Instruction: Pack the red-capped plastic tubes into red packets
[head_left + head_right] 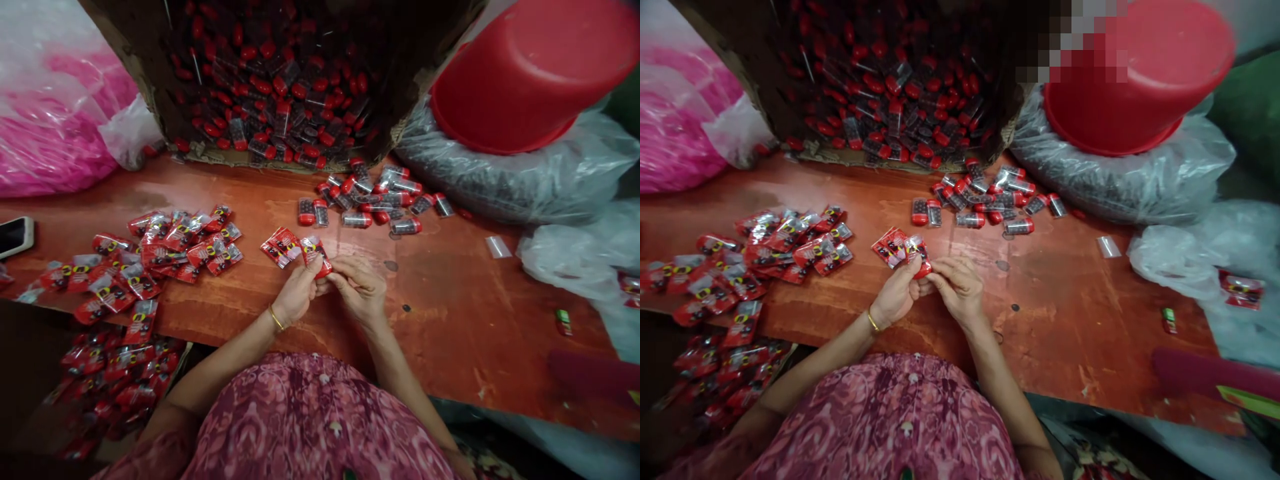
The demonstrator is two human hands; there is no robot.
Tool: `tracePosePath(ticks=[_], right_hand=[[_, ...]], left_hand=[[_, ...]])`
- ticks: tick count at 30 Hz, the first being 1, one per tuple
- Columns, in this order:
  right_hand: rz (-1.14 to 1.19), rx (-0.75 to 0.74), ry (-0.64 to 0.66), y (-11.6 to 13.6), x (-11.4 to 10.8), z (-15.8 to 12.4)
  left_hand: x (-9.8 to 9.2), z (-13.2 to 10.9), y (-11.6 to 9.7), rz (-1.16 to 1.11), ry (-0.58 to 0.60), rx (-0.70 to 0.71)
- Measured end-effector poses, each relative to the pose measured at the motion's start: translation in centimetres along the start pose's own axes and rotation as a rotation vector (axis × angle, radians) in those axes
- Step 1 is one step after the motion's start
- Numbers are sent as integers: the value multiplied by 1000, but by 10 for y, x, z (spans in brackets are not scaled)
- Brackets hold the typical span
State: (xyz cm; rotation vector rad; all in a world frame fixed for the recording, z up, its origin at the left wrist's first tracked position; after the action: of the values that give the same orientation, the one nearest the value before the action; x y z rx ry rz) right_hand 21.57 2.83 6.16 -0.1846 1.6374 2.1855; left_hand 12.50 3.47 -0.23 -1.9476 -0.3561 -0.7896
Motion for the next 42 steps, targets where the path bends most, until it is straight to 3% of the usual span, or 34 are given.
tracePosePath(ticks=[7, 11, 16, 19, 22, 25, 28, 34, 38, 42], right_hand=[[29, -32, -42, -2, 0, -6], [57, -58, -5, 4, 4, -4], [-162, -177, 52, 25, 12, -3], [-330, -215, 11, 29, 15, -5], [-298, -156, -21, 20, 16, -10], [-237, -55, 5, 2, 18, -14], [-246, -118, -14, 0, 17, -18], [-221, -121, -31, -6, 14, -18], [-188, -17, 53, -20, 26, -14], [-139, -23, 294, -21, 54, -6]], left_hand=[[-9, 1, 2, 84, -10, 2], [-25, 2, -8, 281, -77, 29], [-27, 4, -1, 345, -70, -33], [-28, 5, -1, 336, -125, 39], [-32, 1, -14, 415, -212, 197], [-24, 0, -19, 564, -140, 221], [-17, -3, -21, 713, -53, 190], [-18, -8, -22, 830, -79, 243], [-32, -10, -18, 878, -165, 163], [-47, -23, -37, 1124, -168, -21]])
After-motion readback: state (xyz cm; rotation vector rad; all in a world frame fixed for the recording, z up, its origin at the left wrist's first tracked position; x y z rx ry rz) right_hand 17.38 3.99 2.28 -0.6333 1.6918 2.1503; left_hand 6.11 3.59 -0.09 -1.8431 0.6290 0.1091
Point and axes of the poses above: each hand's wrist, its own z-axis towards the middle knuckle, its own x-axis out of the palm, y = z × x, the point moved 10 cm from there along z, towards the middle knuckle, and after that the axes turned 5 degrees about x, right-handed, at the moved point
